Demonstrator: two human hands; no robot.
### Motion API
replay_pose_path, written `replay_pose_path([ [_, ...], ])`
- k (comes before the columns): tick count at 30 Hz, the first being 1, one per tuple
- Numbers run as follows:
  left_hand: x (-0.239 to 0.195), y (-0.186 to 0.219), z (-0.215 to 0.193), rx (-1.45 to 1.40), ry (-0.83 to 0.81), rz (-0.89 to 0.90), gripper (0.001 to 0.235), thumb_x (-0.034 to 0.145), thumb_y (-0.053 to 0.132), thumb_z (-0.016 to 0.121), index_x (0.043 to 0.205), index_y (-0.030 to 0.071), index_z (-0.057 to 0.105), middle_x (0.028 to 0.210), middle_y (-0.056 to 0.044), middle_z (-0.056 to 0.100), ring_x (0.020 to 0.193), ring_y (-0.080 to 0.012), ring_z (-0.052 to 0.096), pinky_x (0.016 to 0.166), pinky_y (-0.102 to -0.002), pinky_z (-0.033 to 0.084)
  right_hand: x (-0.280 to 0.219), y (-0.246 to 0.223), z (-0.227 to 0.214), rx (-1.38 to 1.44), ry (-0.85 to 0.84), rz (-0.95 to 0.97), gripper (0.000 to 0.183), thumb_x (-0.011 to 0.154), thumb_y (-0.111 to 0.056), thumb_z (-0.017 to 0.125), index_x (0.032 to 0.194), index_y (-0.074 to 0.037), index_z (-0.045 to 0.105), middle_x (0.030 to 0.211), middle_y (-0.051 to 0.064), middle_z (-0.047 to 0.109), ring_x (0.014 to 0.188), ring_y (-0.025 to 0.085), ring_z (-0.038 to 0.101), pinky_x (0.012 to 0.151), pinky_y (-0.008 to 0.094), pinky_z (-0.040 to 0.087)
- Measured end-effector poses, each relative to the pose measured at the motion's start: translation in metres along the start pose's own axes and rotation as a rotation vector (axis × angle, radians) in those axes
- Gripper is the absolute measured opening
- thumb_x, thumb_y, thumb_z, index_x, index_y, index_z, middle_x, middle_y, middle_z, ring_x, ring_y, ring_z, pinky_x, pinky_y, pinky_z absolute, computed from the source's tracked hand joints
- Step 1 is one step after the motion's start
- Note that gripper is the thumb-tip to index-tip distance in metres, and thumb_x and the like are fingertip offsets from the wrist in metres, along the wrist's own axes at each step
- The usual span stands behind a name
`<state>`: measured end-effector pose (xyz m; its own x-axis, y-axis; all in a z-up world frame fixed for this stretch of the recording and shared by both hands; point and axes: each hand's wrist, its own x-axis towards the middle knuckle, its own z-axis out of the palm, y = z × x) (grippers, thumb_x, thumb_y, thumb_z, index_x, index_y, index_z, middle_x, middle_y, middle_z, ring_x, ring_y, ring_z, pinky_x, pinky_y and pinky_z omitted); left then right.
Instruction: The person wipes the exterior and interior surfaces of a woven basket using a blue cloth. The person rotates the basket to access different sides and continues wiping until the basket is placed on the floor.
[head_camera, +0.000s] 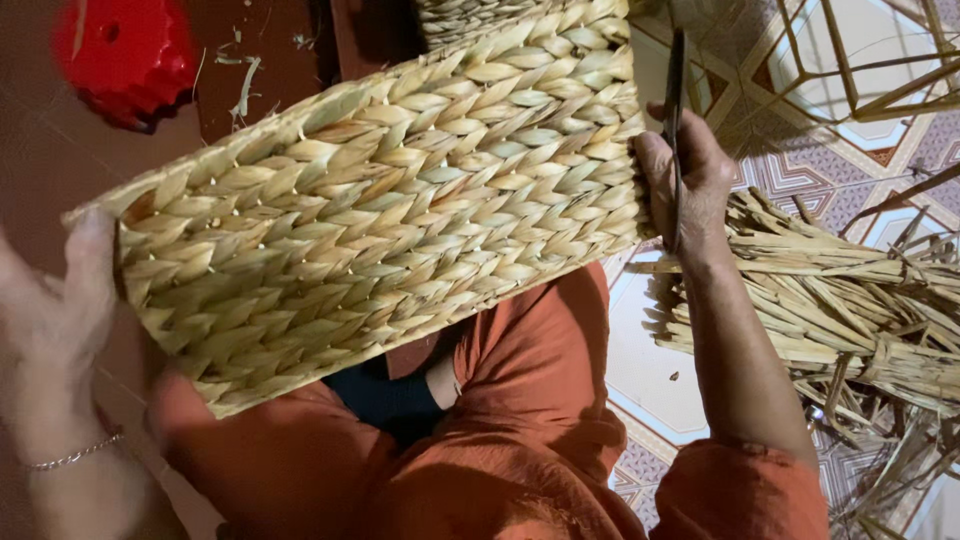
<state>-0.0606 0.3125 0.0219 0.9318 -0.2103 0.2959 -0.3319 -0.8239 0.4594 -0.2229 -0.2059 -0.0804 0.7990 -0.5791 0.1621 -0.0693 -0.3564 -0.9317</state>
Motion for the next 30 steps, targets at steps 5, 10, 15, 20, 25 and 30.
replay_pose_path([
  [5, -0.022, -0.026, 0.022, -0.703, -0.055, -0.183, 0.084, 0.101, 0.031, 0.075, 0.165, 0.008, 0.026, 0.173, -0.025, 0.023, 0.162, -0.0398, 0.026, 0.131, -0.057, 0.033, 0.001, -0.001, 0.002, 0.148, 0.004, 0.074, 0.032, 0.107, -0.013, 0.068, 0.136, -0.001, 0.062, 0.094, 0.001, 0.068, 0.072, 0.006, 0.059, 0.062, 0.022, 0.049],
  [10, -0.038, 0.006, 0.038, -0.559, 0.015, -0.313, 0.092, 0.097, 0.037, 0.073, 0.165, 0.008, 0.018, 0.171, -0.026, 0.019, 0.157, -0.0402, 0.026, 0.124, -0.055, 0.031, 0.000, 0.001, 0.000, 0.135, -0.017, 0.048, 0.033, 0.108, -0.014, 0.067, 0.137, 0.000, 0.061, 0.094, 0.001, 0.067, 0.072, 0.006, 0.059, 0.063, 0.022, 0.049],
  [15, -0.038, 0.058, 0.031, -0.019, 0.278, 0.340, 0.051, 0.099, 0.013, 0.071, 0.142, 0.003, 0.044, 0.152, -0.023, 0.043, 0.142, -0.0363, 0.042, 0.121, -0.056, 0.038, 0.002, 0.003, -0.005, -0.161, -0.024, -0.244, 0.030, 0.116, -0.015, 0.070, 0.137, 0.005, 0.062, 0.112, 0.007, 0.073, 0.098, 0.010, 0.065, 0.086, 0.024, 0.055],
  [20, -0.049, 0.136, 0.061, -0.033, -0.037, 0.877, 0.012, 0.093, 0.002, 0.067, 0.104, 0.001, 0.070, 0.112, -0.014, 0.067, 0.110, -0.0327, 0.063, 0.097, -0.049, 0.052, 0.001, -0.008, -0.003, 0.061, -0.043, -0.076, 0.039, 0.110, -0.020, 0.070, 0.139, 0.005, 0.060, 0.104, 0.006, 0.071, 0.088, 0.008, 0.063, 0.076, 0.023, 0.053],
  [25, -0.035, 0.188, 0.126, -0.241, -0.114, 1.031, 0.017, 0.094, -0.008, 0.073, 0.110, -0.003, 0.071, 0.111, -0.015, 0.067, 0.110, -0.0273, 0.063, 0.094, -0.037, 0.058, -0.001, -0.019, -0.004, 0.069, -0.036, 0.045, 0.042, 0.104, -0.022, 0.069, 0.138, 0.001, 0.061, 0.096, 0.004, 0.072, 0.076, 0.008, 0.065, 0.063, 0.024, 0.054],
  [30, -0.026, 0.204, 0.150, -0.062, -0.134, 1.100, 0.015, 0.086, -0.007, 0.076, 0.099, -0.001, 0.071, 0.099, -0.012, 0.065, 0.100, -0.0252, 0.061, 0.081, -0.037, 0.051, 0.003, -0.016, -0.004, 0.038, -0.054, -0.066, 0.038, 0.108, -0.019, 0.070, 0.138, 0.003, 0.063, 0.102, 0.007, 0.072, 0.084, 0.008, 0.064, 0.072, 0.023, 0.054],
])
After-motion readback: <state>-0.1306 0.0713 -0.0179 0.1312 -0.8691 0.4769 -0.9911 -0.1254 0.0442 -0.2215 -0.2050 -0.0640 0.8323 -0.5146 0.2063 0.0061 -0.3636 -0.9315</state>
